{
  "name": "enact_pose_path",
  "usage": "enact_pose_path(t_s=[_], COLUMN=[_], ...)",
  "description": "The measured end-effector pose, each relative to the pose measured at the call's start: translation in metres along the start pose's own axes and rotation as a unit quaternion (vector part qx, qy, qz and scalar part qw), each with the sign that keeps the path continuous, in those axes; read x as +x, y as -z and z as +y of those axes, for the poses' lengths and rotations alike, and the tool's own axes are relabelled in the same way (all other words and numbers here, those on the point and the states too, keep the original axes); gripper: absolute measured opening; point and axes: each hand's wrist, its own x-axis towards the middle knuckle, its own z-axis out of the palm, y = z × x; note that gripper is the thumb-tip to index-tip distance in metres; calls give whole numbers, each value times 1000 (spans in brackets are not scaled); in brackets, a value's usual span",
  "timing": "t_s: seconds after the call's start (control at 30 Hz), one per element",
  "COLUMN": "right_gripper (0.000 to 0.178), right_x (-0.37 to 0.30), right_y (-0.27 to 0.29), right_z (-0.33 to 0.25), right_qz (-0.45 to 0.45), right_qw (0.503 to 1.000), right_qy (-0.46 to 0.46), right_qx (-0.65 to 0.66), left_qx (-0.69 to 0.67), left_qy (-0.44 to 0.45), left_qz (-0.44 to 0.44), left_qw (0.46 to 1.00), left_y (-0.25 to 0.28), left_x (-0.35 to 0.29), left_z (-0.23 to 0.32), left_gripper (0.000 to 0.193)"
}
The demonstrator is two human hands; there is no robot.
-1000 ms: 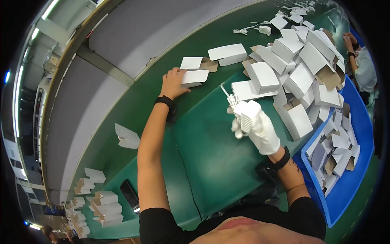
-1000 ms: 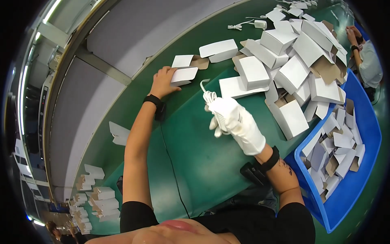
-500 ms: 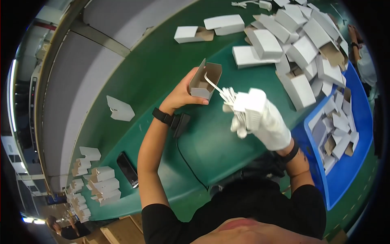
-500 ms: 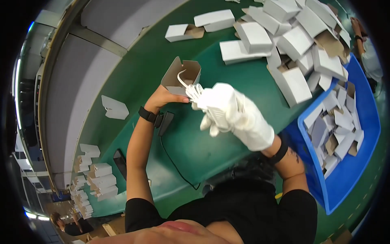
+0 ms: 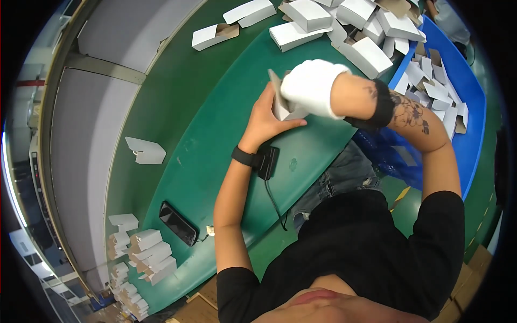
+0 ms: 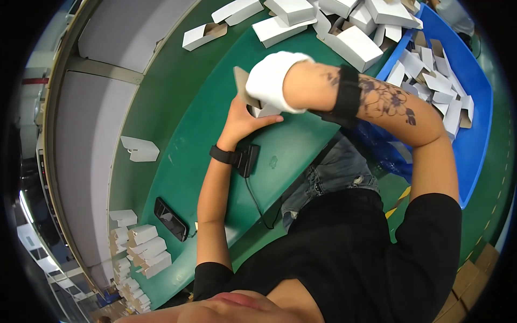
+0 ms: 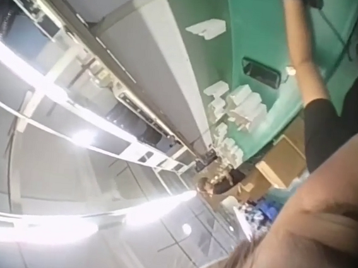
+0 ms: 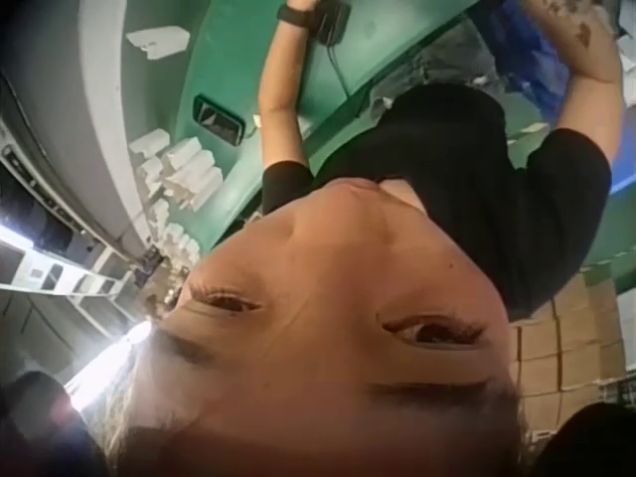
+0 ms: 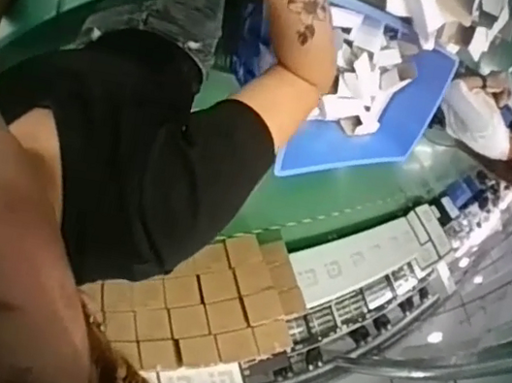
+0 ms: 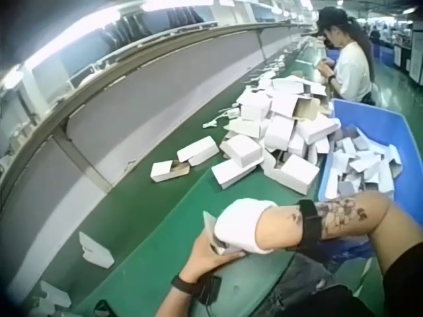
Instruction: The person picks up a white power adapter and a white box, inserts the adapter into the box, and places the packaged item onto the conveyor belt. This process is repeated multiple times.
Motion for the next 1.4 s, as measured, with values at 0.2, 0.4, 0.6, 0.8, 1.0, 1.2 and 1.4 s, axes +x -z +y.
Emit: enact_pose_path(t_s=[0.2,0.4,0.6,0.8,1.0,1.2,1.4], right_gripper=[24,24,31,30,25,32,32], right_x=[3,27,-1,-17,58,232,295], right_y=[15,-20,17,57,117,137,64], right_z=[-7,-3,57,96,147,236,304], right_qz=[95,77,296,279,464,123,48], right_qw=[994,993,952,948,867,932,869], right_qy=[56,72,73,-130,-175,-299,-493], right_qx=[-18,-47,37,81,-50,-165,12], left_qx=[-48,1,14,60,146,-224,-316], left_qy=[7,-56,28,103,-94,61,102], left_qz=[63,109,328,425,407,-6,24], left_qw=[997,992,944,897,897,973,943], left_y=[0,20,148,208,143,58,55], left_x=[-2,0,-3,-43,-9,51,56], left_z=[-1,2,-48,-105,-14,-86,-86], left_gripper=[79,77,74,74,39,19,17])
